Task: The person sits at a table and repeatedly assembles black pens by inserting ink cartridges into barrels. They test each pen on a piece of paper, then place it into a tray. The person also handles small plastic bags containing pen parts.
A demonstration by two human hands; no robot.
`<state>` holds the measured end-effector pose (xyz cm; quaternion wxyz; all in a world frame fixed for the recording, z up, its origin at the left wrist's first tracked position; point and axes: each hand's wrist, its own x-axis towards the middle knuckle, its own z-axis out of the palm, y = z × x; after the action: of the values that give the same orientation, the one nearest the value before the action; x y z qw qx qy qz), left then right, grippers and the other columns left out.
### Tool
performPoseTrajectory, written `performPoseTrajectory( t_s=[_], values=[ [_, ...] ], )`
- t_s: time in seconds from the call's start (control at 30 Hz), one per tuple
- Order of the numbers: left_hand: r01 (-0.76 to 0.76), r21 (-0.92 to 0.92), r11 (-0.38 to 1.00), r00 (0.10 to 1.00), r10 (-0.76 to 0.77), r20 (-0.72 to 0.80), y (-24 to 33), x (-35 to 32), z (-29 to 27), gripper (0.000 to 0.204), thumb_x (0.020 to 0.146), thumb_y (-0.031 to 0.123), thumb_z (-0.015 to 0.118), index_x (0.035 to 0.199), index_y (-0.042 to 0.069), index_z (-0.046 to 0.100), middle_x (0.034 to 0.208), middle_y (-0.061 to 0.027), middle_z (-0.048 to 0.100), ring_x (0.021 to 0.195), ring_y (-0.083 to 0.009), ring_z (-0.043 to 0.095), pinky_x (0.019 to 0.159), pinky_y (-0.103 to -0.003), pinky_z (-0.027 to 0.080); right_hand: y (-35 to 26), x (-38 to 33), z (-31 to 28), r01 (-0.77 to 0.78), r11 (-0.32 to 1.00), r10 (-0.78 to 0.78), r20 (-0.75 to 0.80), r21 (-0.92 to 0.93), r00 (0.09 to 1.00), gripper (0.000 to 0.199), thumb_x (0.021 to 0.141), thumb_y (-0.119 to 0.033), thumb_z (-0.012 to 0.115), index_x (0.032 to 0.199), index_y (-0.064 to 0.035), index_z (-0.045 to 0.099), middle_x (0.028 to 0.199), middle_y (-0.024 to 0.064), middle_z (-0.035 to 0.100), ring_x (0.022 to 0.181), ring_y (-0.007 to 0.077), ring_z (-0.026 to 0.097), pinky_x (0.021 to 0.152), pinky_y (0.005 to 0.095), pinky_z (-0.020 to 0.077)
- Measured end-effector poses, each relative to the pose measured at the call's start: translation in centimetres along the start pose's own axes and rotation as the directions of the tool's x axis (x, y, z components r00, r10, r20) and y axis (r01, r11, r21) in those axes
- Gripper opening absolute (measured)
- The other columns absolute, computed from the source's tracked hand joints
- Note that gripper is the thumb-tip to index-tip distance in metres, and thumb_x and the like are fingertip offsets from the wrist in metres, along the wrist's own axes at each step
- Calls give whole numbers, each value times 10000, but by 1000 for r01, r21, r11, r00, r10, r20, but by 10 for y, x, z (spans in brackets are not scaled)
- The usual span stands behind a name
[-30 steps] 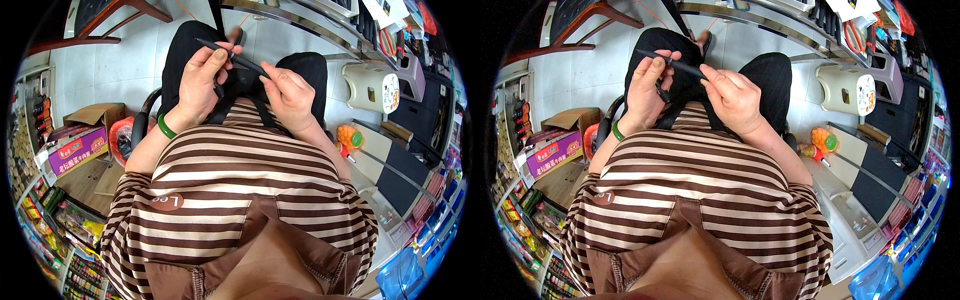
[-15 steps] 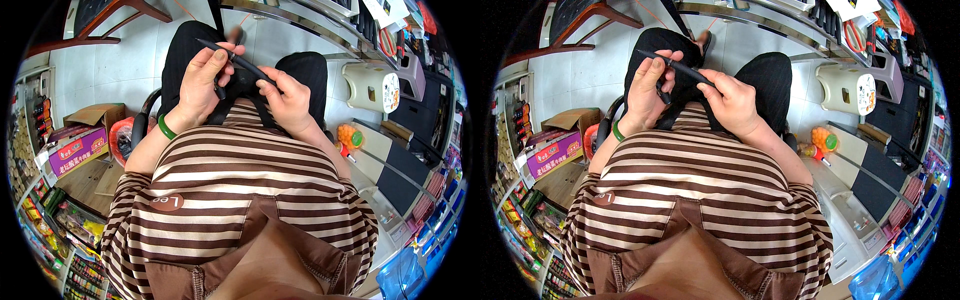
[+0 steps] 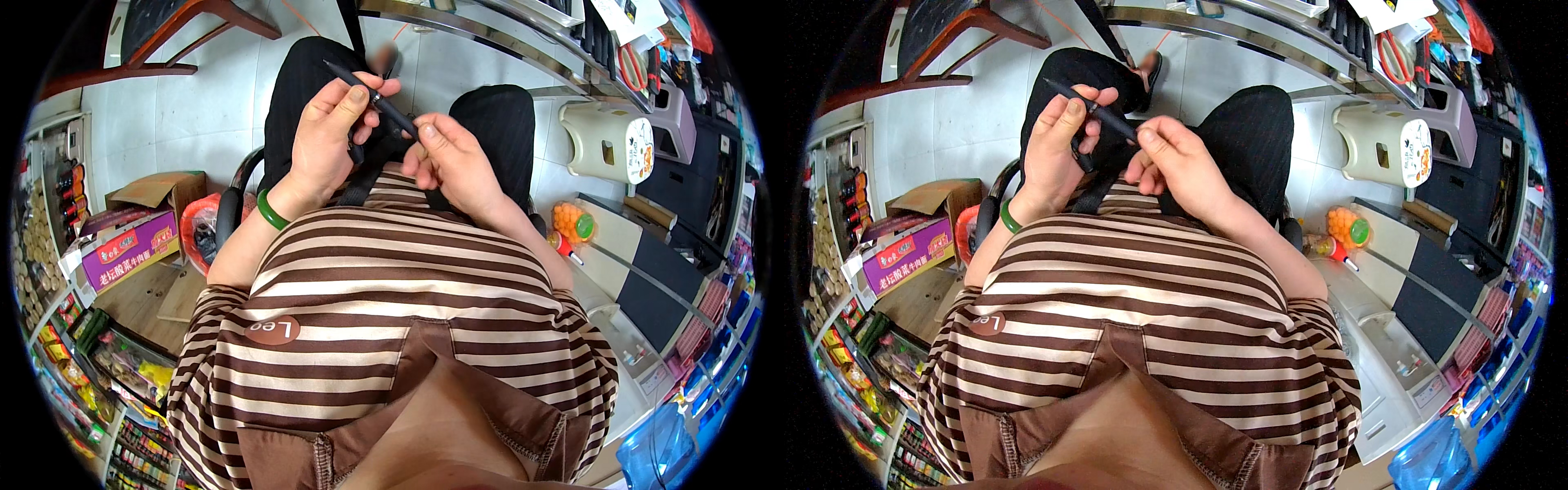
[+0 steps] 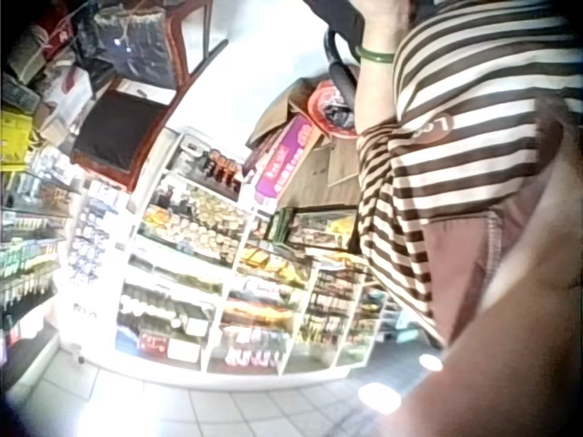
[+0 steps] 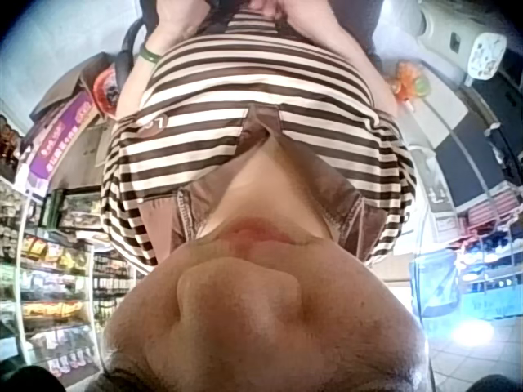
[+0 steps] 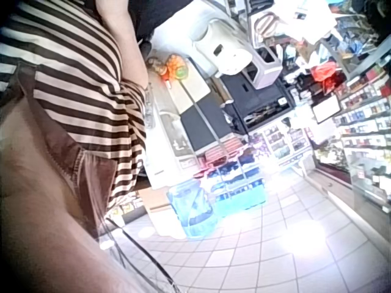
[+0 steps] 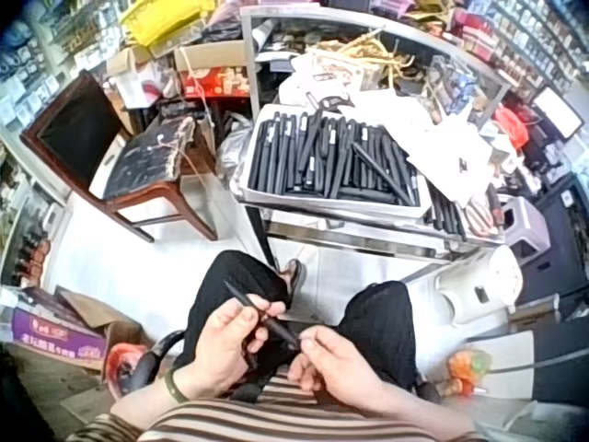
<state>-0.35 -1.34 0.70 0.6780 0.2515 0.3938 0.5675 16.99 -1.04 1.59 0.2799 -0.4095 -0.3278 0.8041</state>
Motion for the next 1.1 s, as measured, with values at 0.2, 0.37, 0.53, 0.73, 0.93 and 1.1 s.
performPoseTrajectory(
  t_s=[0.2,0.37,0.53,0.73,0.93,1.1],
  values=[
    [1,39,999,1000,-1,1,-3,-1,5,211,908,172,467,1005,8,557,1046,-138,597,652,-33,440,536,-158,362,2,-1,-3,176,886,-232,-82,-430,969,168,918,-194,460,888,-33,498,660,33,547,477,62,463,437,196,377],
    [-3,-4,1000,999,3,43,-2,-3,4,205,905,162,470,1005,5,557,1040,-135,599,653,-34,440,538,-159,365,4,5,-24,-279,899,184,287,338,940,325,936,-330,397,973,-21,493,653,19,516,483,55,400,436,175,309],
    [-5,27,1000,1000,5,-5,-3,-1,4,202,907,156,466,1007,7,558,1036,-139,600,653,-35,440,538,-160,366,7,3,2,279,899,-312,-47,-338,949,196,907,-221,489,955,-32,466,715,21,533,578,65,476,502,170,376],
    [-7,23,1000,999,6,36,-5,-3,2,202,904,156,472,1009,8,560,1037,-134,601,656,-35,440,540,-159,367,-1,4,-19,-229,930,170,214,288,962,296,935,-283,416,932,-6,520,587,5,461,438,54,338,415,170,282],
    [-3,40,999,1000,3,-12,-4,-1,4,196,903,149,471,1002,5,561,1035,-133,603,648,-36,438,539,-160,367,12,6,6,330,851,-392,-78,-408,916,258,939,-271,407,922,-30,498,708,28,545,560,54,459,496,174,359],
    [-10,70,998,999,6,47,-6,-2,-1,190,901,183,489,1016,43,548,1070,-148,588,645,-41,432,548,-161,356,1,7,-26,-225,918,129,290,327,948,240,938,-252,412,925,-29,499,678,21,530,513,47,424,458,168,338]
  ],
)
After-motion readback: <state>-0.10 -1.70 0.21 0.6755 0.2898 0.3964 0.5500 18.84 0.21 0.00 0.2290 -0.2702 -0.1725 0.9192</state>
